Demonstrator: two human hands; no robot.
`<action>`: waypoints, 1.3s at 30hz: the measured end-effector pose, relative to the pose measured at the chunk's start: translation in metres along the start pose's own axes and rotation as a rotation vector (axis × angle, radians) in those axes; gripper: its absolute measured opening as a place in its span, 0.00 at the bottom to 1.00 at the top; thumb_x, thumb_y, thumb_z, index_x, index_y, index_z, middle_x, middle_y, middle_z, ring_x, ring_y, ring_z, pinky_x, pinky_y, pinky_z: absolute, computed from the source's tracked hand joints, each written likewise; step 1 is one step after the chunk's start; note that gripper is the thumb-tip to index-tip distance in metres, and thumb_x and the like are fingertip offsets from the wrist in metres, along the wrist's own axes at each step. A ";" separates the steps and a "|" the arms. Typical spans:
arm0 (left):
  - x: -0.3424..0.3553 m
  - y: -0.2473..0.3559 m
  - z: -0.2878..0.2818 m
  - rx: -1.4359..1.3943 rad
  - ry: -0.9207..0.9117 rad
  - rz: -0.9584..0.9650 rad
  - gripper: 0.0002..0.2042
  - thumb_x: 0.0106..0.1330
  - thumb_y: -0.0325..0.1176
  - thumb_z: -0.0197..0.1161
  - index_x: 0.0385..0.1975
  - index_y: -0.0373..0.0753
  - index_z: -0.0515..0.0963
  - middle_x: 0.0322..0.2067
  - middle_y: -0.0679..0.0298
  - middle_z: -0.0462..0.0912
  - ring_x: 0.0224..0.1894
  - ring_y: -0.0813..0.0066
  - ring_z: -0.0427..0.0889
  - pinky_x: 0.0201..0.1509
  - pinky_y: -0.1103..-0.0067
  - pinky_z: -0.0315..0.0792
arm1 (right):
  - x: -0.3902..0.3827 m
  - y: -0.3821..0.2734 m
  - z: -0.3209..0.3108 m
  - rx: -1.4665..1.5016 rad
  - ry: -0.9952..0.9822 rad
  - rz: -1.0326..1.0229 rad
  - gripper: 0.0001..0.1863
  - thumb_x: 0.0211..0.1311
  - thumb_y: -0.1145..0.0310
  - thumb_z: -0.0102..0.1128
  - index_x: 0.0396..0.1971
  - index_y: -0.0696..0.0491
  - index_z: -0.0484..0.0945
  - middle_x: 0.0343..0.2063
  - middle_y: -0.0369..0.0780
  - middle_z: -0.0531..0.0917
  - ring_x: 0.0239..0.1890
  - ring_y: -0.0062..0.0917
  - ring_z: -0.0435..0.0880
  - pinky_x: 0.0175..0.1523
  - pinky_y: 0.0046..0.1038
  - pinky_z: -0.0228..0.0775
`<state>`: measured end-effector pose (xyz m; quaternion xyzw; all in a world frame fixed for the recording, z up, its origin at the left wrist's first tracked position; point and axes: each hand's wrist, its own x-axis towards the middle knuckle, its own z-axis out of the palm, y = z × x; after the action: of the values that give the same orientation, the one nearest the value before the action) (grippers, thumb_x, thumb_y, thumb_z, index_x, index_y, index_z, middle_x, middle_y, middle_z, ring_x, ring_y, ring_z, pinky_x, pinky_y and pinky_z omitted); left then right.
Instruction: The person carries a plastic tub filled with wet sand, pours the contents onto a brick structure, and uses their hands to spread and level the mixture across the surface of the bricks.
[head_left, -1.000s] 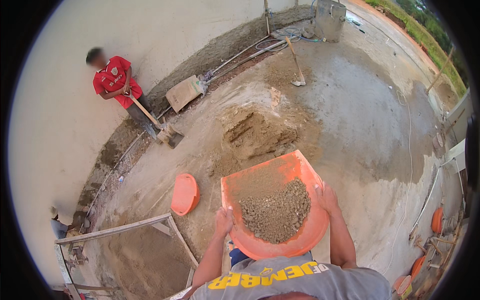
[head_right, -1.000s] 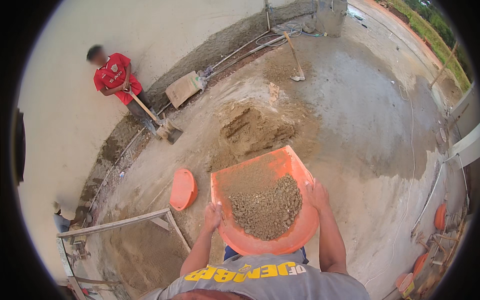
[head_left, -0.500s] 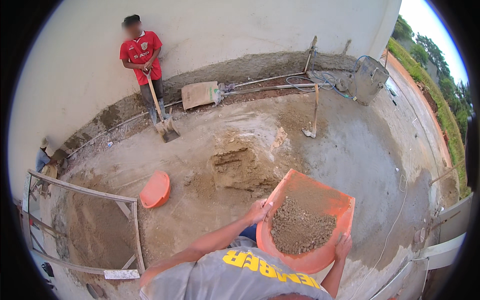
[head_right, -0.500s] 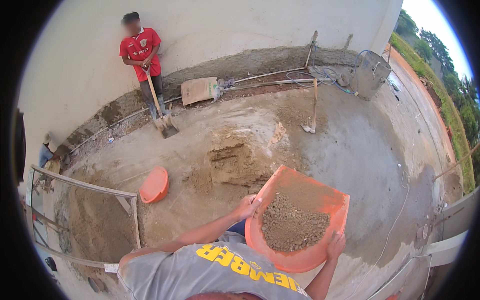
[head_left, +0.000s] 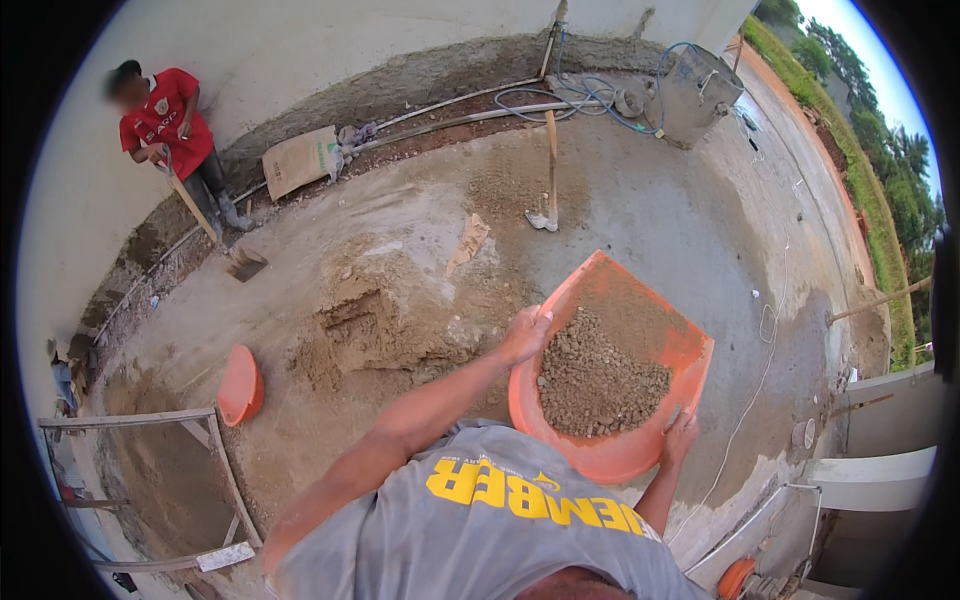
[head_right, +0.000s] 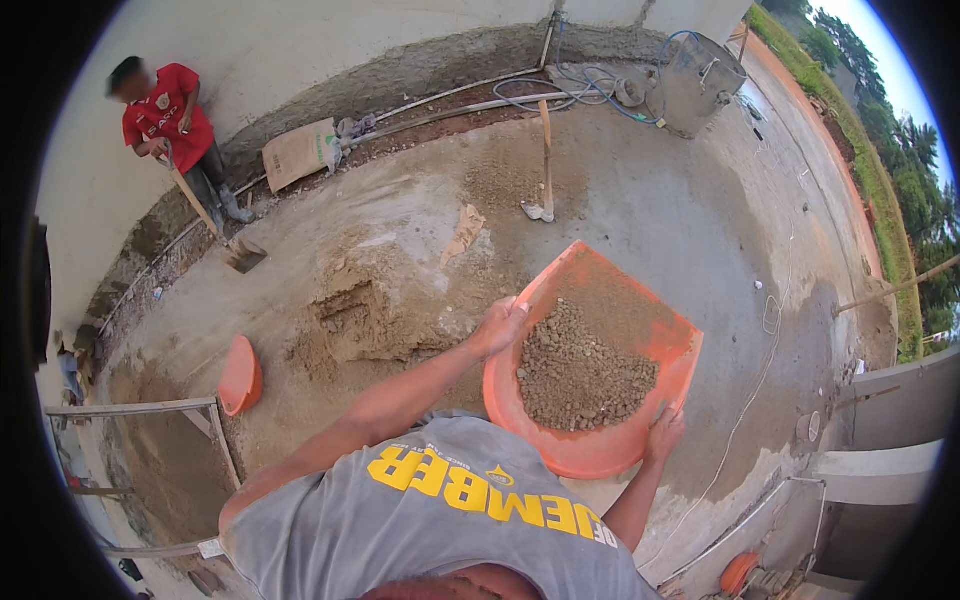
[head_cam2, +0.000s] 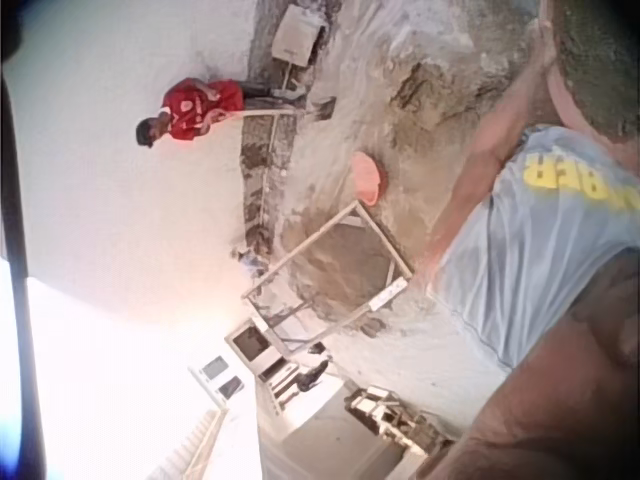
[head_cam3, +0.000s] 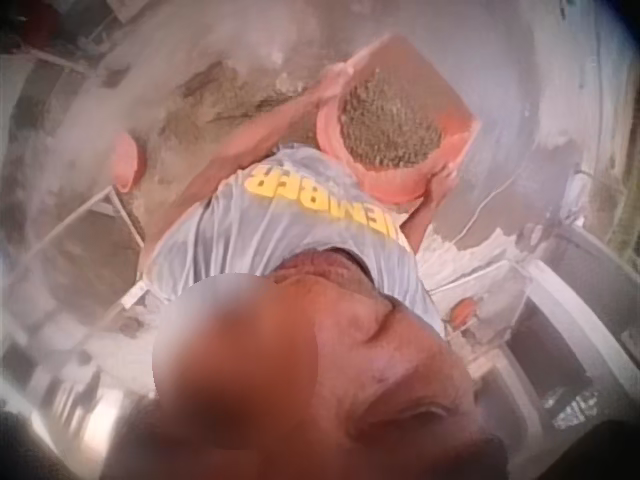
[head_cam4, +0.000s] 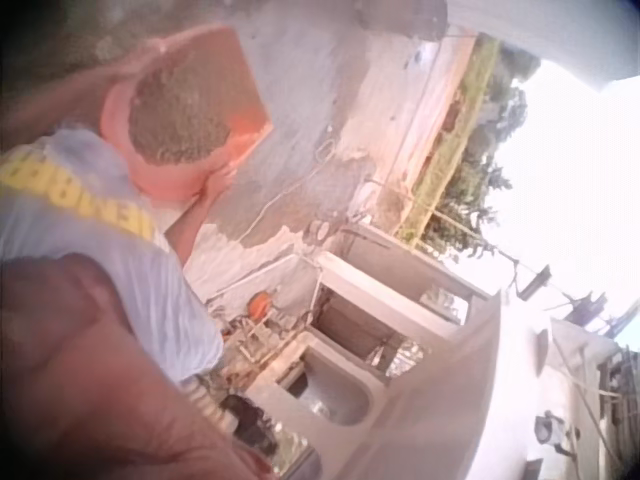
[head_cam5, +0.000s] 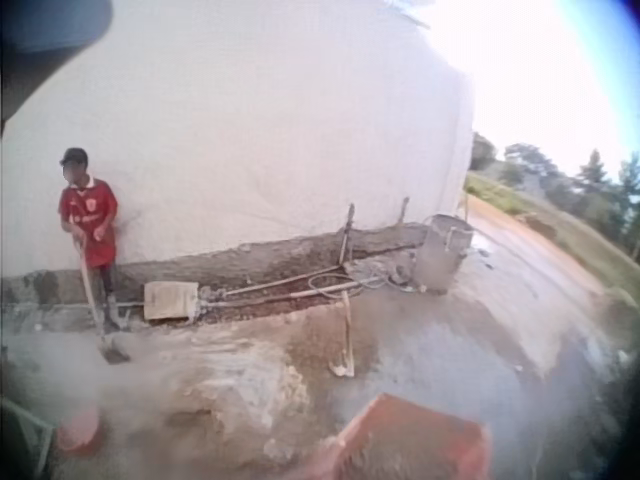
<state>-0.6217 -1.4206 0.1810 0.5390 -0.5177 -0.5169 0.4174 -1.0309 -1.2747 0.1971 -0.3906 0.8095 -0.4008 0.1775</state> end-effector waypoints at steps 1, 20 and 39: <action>0.023 0.006 0.010 0.015 0.034 -0.011 0.18 0.76 0.42 0.53 0.45 0.30 0.79 0.31 0.58 0.80 0.36 0.72 0.78 0.44 0.67 0.72 | 0.031 -0.004 0.008 0.004 -0.005 -0.005 0.23 0.78 0.53 0.45 0.29 0.58 0.73 0.17 0.38 0.73 0.20 0.24 0.73 0.27 0.33 0.64; 0.383 0.094 -0.031 -0.441 0.770 -0.072 0.13 0.79 0.41 0.54 0.31 0.43 0.73 0.19 0.75 0.68 0.16 0.87 0.64 0.17 0.83 0.59 | 0.541 -0.359 0.345 0.087 -0.583 -0.458 0.21 0.77 0.57 0.50 0.33 0.62 0.74 0.21 0.42 0.76 0.23 0.28 0.76 0.31 0.37 0.66; 0.764 0.193 -0.186 -0.354 1.379 0.048 0.16 0.77 0.42 0.53 0.38 0.33 0.78 0.26 0.67 0.74 0.32 0.79 0.72 0.36 0.72 0.69 | 0.820 -0.696 0.788 0.199 -1.076 -0.865 0.24 0.79 0.54 0.45 0.50 0.63 0.77 0.19 0.37 0.72 0.20 0.23 0.71 0.27 0.26 0.60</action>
<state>-0.5160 -2.2153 0.2972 0.6556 -0.0557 -0.1251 0.7426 -0.7351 -2.5722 0.2818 -0.8041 0.3402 -0.2588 0.4133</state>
